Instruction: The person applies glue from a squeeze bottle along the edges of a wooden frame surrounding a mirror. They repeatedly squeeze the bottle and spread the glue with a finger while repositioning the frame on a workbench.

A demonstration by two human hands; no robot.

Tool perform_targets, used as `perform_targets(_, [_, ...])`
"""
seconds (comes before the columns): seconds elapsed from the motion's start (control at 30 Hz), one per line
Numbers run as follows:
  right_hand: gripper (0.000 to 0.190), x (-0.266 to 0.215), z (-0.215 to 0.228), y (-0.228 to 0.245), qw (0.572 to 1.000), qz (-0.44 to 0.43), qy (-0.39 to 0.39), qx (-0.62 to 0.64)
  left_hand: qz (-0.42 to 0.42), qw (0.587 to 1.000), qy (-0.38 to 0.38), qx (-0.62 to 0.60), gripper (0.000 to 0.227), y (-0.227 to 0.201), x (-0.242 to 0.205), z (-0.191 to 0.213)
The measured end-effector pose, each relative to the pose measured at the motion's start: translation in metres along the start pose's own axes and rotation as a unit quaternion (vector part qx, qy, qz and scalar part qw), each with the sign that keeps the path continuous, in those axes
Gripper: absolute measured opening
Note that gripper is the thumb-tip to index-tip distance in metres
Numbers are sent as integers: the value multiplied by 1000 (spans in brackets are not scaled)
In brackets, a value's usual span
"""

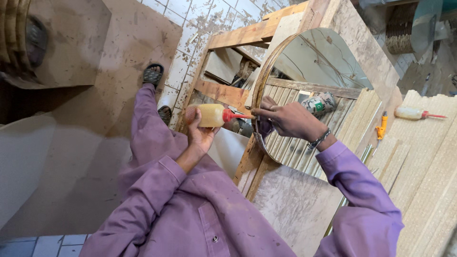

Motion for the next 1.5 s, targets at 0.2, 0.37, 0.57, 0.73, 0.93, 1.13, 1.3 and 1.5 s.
perform_targets(0.2, [66, -10, -18, -15, 983, 57, 25, 175, 35, 998, -39, 41, 69, 1, 0, 13])
perform_targets(0.37, [40, 8, 0, -55, 913, -43, -100, 394, 10, 997, -61, 37, 69, -16, 2, 11])
perform_targets(0.57, [74, 30, 21, -79, 961, -194, -157, -121, 18, 997, -38, 70, 72, -29, 1, 0])
perform_targets(0.73, [76, 13, 20, -97, 948, -106, -262, -148, -23, 996, -68, 56, 75, -46, -1, -3])
perform_targets(0.93, [69, 43, 12, -103, 958, -150, -233, -77, 25, 993, -73, 89, 75, -12, 19, -17])
perform_targets(1.13, [65, 7, -12, -29, 980, 27, -198, -17, 69, 980, -80, 168, 74, -26, 31, -30])
perform_targets(1.3, [68, -42, -38, 19, 982, 73, -176, -13, 67, 968, -113, 212, 74, -63, 29, -62])
perform_targets(1.5, [72, -109, -68, 55, 954, -225, -169, 104, 171, 935, -44, 308, 71, -48, -24, -121])
Point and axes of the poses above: each hand's wrist, its own x-axis towards the middle knuckle, its own z-axis out of the back of the hand, y = z × x, the point moved 3 cm from there along x, towards the middle knuckle, and after that the axes turned 2 degrees about y, right-handed, at the moved point
